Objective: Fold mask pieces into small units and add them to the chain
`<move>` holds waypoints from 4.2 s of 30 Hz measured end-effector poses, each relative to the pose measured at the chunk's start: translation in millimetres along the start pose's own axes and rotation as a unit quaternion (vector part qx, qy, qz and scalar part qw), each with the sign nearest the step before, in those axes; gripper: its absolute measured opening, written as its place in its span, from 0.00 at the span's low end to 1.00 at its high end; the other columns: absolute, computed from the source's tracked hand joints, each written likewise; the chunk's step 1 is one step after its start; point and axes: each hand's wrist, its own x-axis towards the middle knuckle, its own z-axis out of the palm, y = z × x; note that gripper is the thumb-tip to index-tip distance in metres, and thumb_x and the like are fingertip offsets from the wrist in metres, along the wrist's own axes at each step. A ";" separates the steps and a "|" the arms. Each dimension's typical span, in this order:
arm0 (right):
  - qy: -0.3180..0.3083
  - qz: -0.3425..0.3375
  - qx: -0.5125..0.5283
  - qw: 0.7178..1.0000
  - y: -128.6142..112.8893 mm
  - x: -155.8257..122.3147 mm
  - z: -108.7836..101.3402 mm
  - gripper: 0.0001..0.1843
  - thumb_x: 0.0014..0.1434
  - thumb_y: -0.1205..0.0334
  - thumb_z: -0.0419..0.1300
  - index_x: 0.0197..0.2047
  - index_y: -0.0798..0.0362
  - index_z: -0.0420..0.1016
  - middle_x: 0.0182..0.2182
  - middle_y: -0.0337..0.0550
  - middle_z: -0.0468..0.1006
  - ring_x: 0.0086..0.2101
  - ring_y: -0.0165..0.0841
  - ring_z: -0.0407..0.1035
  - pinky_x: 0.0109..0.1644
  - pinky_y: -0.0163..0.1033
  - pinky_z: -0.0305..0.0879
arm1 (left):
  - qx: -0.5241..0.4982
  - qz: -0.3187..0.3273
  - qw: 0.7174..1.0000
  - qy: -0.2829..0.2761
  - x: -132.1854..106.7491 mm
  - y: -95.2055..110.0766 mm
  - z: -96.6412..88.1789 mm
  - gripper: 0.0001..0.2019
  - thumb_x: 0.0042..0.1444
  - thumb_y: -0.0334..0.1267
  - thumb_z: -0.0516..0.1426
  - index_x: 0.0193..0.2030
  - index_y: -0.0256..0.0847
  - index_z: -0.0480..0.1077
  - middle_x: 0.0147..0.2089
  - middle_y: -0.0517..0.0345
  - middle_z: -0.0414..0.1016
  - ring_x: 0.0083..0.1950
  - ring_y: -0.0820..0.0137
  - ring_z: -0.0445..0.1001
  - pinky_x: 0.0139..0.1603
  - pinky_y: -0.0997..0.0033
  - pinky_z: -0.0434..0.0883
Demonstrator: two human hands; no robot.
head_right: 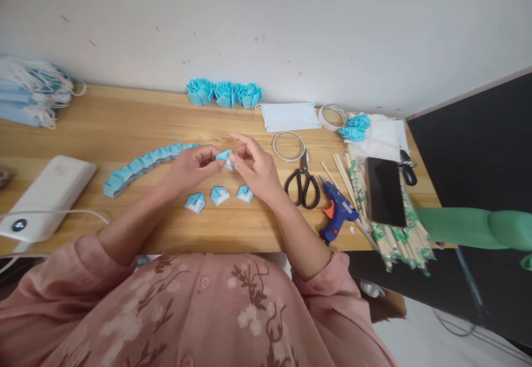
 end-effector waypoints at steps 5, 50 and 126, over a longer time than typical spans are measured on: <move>-0.001 -0.010 -0.008 1.000 1.0 -0.5 3.0 0.24 0.62 0.53 0.59 0.60 0.46 0.66 0.35 0.39 0.78 0.36 0.32 0.72 0.45 0.40 0.69 | -0.014 -0.009 1.000 0.009 -1.0 0.4 2.9 0.11 0.54 0.43 0.56 0.26 0.39 0.65 0.24 0.64 0.61 0.26 0.76 0.57 0.27 0.73 0.55; 0.084 -0.145 -0.223 0.960 -2.2 -1.8 10.1 0.09 0.62 0.64 0.56 0.33 0.49 0.76 0.27 0.40 0.78 0.31 0.33 0.70 0.39 0.40 0.64 | -0.058 -0.014 0.997 0.054 -3.0 -0.1 4.4 0.07 0.53 0.38 0.56 0.26 0.39 0.66 0.24 0.65 0.60 0.27 0.77 0.56 0.28 0.74 0.56; 0.193 -0.112 -0.336 0.915 -20.6 -49.7 11.6 0.08 0.65 0.62 0.56 0.37 0.49 0.76 0.33 0.42 0.80 0.35 0.36 0.71 0.43 0.42 0.63 | -0.202 0.005 0.979 0.004 -15.4 5.9 25.5 0.09 0.52 0.39 0.60 0.27 0.38 0.67 0.24 0.61 0.70 0.22 0.78 0.64 0.24 0.77 0.64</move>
